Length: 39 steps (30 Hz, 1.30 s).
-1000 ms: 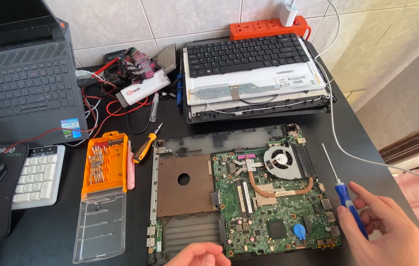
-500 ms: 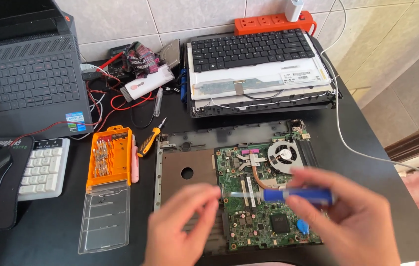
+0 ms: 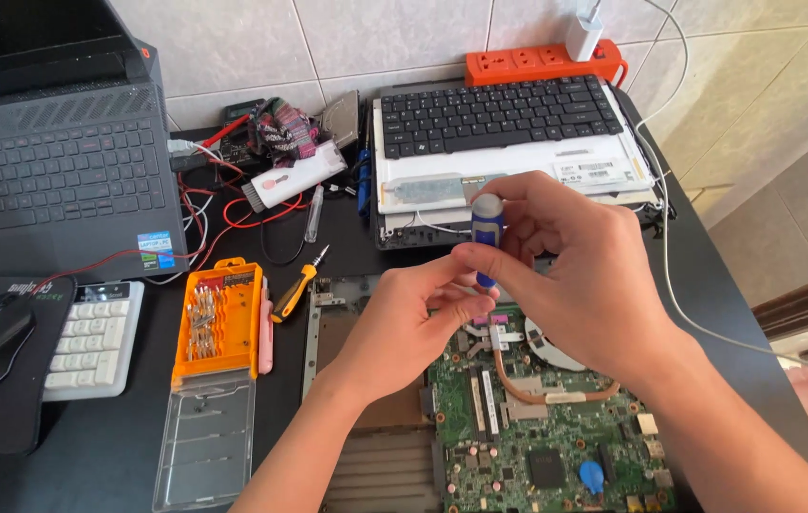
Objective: Disassembling laptop components including the screen, keyboard, and motherboard using a screwdriver.
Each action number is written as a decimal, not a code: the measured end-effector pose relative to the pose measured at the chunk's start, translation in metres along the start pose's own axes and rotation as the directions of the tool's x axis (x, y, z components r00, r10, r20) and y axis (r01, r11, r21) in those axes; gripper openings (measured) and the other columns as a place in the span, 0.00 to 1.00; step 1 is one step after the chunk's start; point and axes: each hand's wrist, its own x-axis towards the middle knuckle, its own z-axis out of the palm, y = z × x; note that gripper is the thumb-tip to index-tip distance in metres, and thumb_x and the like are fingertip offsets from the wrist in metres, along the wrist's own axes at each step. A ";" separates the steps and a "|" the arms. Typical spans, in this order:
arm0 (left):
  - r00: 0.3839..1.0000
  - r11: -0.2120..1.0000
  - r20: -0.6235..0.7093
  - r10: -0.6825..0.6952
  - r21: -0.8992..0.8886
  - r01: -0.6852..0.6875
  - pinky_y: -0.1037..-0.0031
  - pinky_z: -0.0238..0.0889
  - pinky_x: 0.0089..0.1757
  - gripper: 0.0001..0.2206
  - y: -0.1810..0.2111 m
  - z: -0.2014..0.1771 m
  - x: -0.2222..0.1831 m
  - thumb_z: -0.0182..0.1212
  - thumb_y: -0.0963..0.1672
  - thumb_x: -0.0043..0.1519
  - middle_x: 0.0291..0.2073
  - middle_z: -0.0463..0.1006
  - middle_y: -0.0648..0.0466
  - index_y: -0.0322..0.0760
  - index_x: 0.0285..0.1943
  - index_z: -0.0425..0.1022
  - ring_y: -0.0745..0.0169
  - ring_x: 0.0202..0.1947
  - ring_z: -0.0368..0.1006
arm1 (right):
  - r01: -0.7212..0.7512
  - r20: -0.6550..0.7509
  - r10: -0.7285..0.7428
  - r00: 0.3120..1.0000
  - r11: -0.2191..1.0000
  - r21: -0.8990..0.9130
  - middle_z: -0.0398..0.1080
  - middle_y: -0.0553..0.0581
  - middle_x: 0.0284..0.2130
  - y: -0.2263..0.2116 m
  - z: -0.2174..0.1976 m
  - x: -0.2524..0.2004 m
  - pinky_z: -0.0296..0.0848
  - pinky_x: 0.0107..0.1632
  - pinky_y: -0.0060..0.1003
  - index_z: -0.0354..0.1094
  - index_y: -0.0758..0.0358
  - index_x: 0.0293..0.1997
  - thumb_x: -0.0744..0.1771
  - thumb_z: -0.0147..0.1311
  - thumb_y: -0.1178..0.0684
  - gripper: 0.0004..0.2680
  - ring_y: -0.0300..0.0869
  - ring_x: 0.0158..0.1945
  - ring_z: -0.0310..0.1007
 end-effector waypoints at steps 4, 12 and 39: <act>0.998 0.993 -0.050 -0.039 0.107 0.044 0.73 0.69 0.43 0.09 -0.010 -0.005 0.013 0.62 0.47 0.63 0.35 0.81 0.59 0.40 0.47 0.80 0.67 0.37 0.78 | -0.048 0.008 0.047 0.999 0.997 0.054 0.71 0.44 0.27 0.008 0.004 0.008 0.69 0.32 0.26 0.71 0.58 0.46 0.63 0.70 0.55 0.11 0.32 0.24 0.63; 0.992 0.977 -0.020 0.125 0.176 -0.120 0.71 0.70 0.44 0.09 -0.033 -0.002 0.012 0.49 0.42 0.70 0.38 0.81 0.53 0.38 0.55 0.73 0.59 0.41 0.78 | 0.139 0.039 -0.141 0.989 0.989 0.042 0.73 0.48 0.27 0.012 0.003 0.014 0.72 0.32 0.28 0.71 0.62 0.41 0.66 0.63 0.49 0.09 0.35 0.26 0.64; 0.993 0.985 -0.045 0.109 0.136 -0.102 0.71 0.71 0.42 0.07 -0.051 0.004 0.011 0.50 0.42 0.70 0.36 0.82 0.52 0.35 0.46 0.74 0.59 0.39 0.80 | 0.252 0.043 -0.249 0.968 0.946 -0.206 0.67 0.51 0.23 0.011 0.005 0.011 0.63 0.31 0.37 0.76 0.64 0.36 0.65 0.71 0.50 0.09 0.40 0.24 0.60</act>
